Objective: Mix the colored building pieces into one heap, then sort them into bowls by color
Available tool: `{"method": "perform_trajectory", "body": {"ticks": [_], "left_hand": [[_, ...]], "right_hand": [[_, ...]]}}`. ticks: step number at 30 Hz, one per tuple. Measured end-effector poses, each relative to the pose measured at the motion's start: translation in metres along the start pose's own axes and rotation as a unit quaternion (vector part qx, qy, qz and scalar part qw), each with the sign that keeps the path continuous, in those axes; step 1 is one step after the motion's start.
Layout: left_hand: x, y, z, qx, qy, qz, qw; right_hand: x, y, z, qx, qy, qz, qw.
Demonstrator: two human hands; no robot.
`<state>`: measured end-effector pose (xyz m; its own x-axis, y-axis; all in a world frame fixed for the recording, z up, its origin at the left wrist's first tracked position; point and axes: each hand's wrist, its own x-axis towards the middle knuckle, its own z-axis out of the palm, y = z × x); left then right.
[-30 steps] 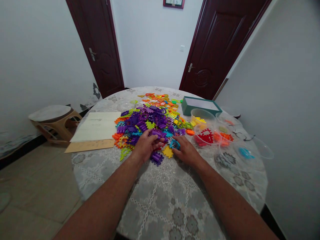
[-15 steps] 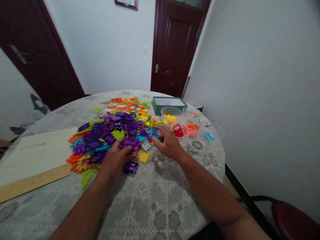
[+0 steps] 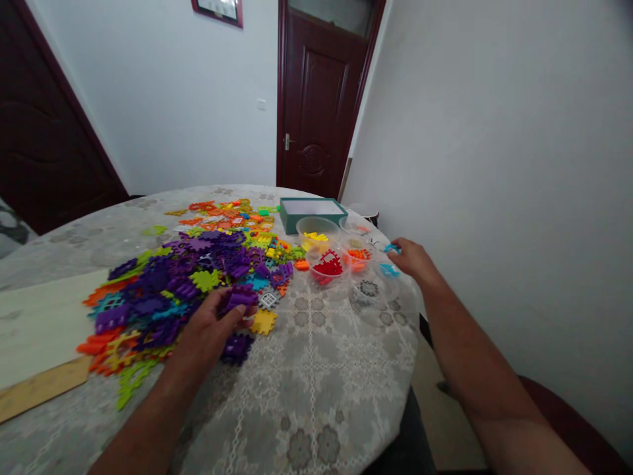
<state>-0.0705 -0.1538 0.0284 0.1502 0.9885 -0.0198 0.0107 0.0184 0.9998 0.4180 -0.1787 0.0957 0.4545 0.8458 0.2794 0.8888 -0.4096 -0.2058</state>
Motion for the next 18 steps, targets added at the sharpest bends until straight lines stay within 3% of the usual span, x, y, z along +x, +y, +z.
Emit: {"method": "perform_trajectory", "body": {"ticks": [2,5,7,9,13,16,18], "left_hand": [[0.001,0.0,0.0,0.007,-0.022,0.008,1.0],[0.0,0.003,0.002,0.009,-0.024,0.007,1.0],[-0.003,0.006,0.004,0.01,-0.032,0.009,0.999],[-0.008,0.01,0.007,0.015,-0.05,0.012,0.999],[-0.015,0.014,0.012,0.013,-0.071,0.013,0.997],[-0.017,0.013,0.013,0.007,-0.091,0.02,0.996],[-0.017,0.009,0.012,-0.002,-0.114,0.032,0.993]], "right_hand": [[0.001,0.012,0.002,-0.03,-0.014,0.028,0.999],[-0.009,0.01,0.002,-0.033,0.037,0.022,0.999],[-0.02,-0.005,0.0,-0.002,0.086,-0.019,0.996],[-0.036,-0.032,-0.002,0.072,0.094,-0.078,0.99],[-0.077,-0.108,-0.003,0.253,-0.037,-0.191,0.948],[-0.109,-0.166,0.007,0.381,-0.177,-0.266,0.868],[-0.123,-0.197,0.019,0.418,-0.24,-0.29,0.827]]}}
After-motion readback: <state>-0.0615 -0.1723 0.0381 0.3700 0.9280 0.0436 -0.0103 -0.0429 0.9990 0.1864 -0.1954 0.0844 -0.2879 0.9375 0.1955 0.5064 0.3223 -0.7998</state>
